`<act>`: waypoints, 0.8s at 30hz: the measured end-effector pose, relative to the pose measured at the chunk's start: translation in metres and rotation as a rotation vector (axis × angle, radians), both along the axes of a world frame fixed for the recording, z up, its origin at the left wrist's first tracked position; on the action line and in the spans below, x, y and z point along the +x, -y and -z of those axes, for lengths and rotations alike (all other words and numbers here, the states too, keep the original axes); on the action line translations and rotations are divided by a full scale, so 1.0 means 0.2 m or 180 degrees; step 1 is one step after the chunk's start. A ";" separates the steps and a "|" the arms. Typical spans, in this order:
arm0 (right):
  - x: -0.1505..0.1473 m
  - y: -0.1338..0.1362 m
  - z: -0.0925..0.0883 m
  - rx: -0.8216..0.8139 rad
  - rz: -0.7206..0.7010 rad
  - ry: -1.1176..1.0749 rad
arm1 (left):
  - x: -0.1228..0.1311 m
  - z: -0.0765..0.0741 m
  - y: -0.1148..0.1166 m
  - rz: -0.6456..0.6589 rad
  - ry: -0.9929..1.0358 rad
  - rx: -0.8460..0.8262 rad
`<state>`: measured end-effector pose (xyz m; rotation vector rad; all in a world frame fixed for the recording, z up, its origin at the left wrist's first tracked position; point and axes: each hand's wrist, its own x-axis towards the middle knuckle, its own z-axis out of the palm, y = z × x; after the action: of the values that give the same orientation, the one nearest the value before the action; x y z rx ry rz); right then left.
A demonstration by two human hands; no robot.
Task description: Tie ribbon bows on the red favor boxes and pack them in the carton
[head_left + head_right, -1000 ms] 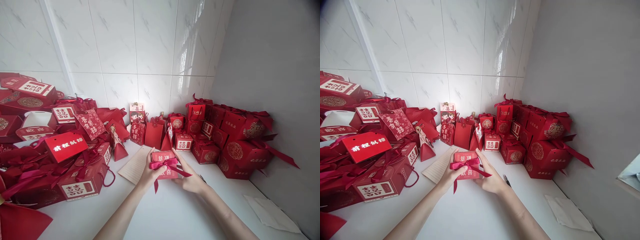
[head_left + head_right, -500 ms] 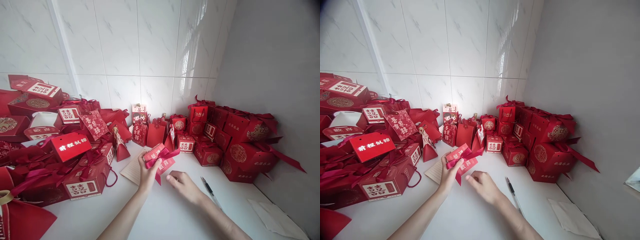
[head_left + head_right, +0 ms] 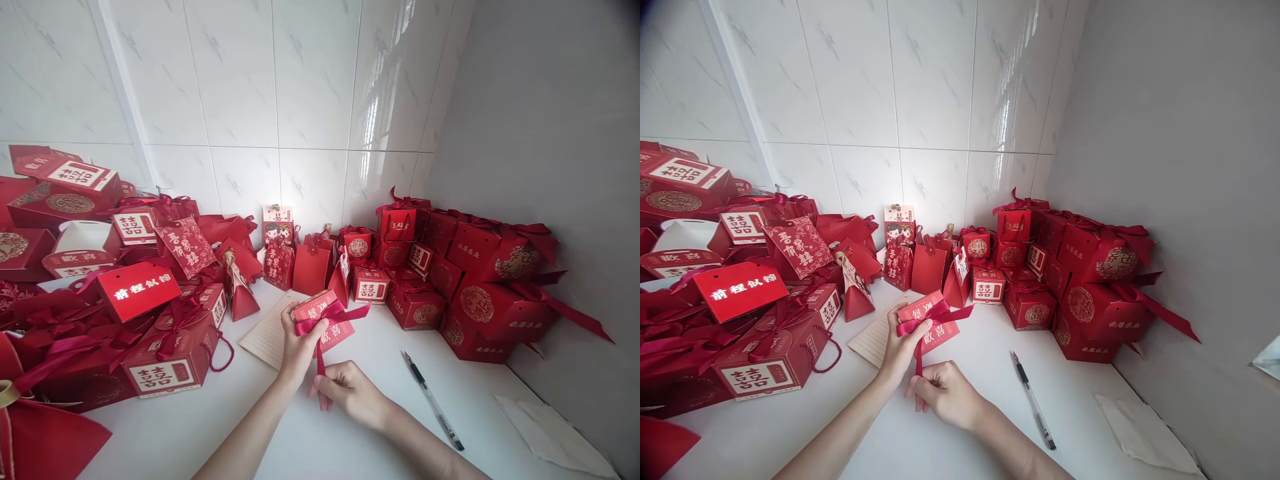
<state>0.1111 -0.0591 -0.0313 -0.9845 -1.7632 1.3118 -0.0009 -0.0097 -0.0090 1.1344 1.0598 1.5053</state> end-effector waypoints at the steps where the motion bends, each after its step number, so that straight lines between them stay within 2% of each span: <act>1: 0.00 0.00 0.00 -0.0058 -0.0023 -0.0065 | 0.00 -0.01 0.00 0.0002 0.0014 -0.0028; 12: 0.02 0.03 -0.04 -0.0048 -0.0389 -0.0347 | 0.00 0.00 0.00 0.0108 -0.0028 0.0036; 18: 0.00 0.05 -0.01 -0.0046 -0.0597 -0.0150 | 0.00 0.01 0.00 0.0174 0.0002 0.0098; 22: 0.02 0.04 -0.04 0.0060 -0.0747 0.0125 | -0.01 0.01 -0.02 0.0239 -0.0023 0.0073; 24: 0.06 0.01 -0.07 0.0115 -0.0526 0.0139 | -0.01 0.01 -0.02 0.0243 -0.0036 0.0063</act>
<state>0.1228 -0.0616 -0.0177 -0.8686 -1.9291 1.3635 -0.0028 -0.0055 -0.0114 1.1855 1.0001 1.4539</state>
